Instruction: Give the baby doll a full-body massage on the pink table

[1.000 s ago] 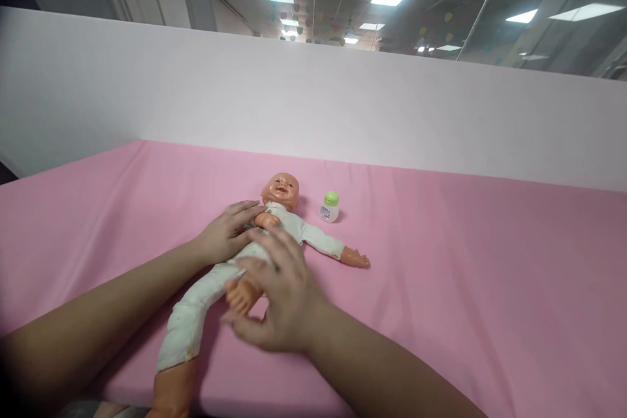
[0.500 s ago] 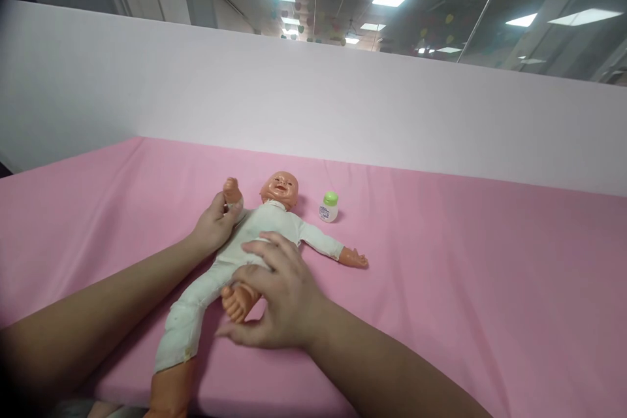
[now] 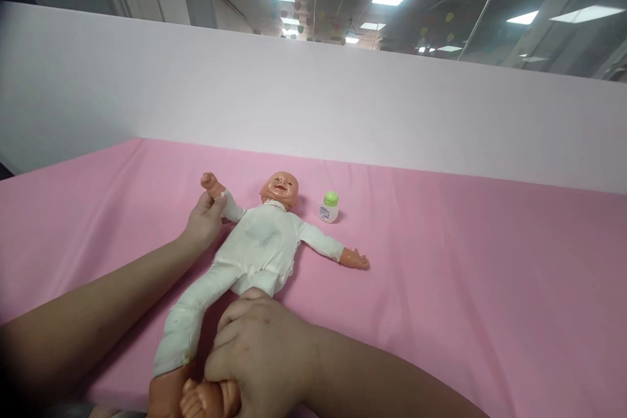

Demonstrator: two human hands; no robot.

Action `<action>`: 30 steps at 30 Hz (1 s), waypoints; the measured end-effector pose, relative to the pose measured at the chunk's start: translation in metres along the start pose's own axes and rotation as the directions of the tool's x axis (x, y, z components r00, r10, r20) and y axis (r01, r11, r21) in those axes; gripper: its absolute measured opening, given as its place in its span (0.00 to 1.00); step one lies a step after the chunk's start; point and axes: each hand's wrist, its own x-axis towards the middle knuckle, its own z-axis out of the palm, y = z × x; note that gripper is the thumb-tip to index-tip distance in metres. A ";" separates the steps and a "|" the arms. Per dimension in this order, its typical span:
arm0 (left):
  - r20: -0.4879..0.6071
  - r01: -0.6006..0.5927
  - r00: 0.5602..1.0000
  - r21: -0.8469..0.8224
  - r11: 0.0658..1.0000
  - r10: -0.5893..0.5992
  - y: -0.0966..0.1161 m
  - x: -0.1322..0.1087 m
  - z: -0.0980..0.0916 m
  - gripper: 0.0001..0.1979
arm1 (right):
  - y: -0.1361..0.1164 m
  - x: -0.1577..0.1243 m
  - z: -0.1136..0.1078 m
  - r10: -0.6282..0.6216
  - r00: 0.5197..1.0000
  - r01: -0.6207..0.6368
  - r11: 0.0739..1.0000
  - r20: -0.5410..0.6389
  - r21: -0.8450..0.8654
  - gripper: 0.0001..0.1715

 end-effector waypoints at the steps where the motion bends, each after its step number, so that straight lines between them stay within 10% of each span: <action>1: 0.036 -0.079 0.996 0.106 0.991 0.076 0.001 -0.003 0.000 0.25 | -0.001 0.002 -0.003 0.005 1.000 -0.005 1.000 -0.028 0.002 0.34; 7: 0.474 -0.588 0.783 0.355 0.726 0.402 0.007 -0.012 0.003 0.32 | -0.017 0.012 -0.040 0.025 0.939 -0.054 0.996 -0.343 -0.076 0.32; 13: 0.560 -0.654 0.724 0.368 0.661 0.404 0.012 -0.015 0.004 0.32 | -0.016 0.003 -0.061 0.245 0.837 -0.380 0.904 -0.490 -0.197 0.29; 17: 0.567 -0.642 0.726 0.360 0.677 0.388 0.016 -0.017 0.004 0.31 | 0.010 -0.004 -0.058 0.599 0.640 -0.696 0.718 -0.481 -0.032 0.27; 19: 0.570 -0.635 0.727 0.347 0.690 0.383 0.016 -0.017 0.005 0.31 | 0.021 -0.005 -0.057 0.652 0.617 -0.716 0.698 -0.440 0.030 0.26; 24: 0.537 -0.572 0.760 0.283 0.770 0.366 0.019 -0.019 0.006 0.30 | 0.027 -0.007 -0.060 0.585 0.660 -0.664 0.748 -0.472 -0.001 0.29; 30: 0.163 -0.128 0.982 0.195 0.972 0.096 0.009 -0.007 0.001 0.26 | 0.013 0.001 -0.057 0.256 0.804 -0.354 0.931 -0.536 -0.086 0.35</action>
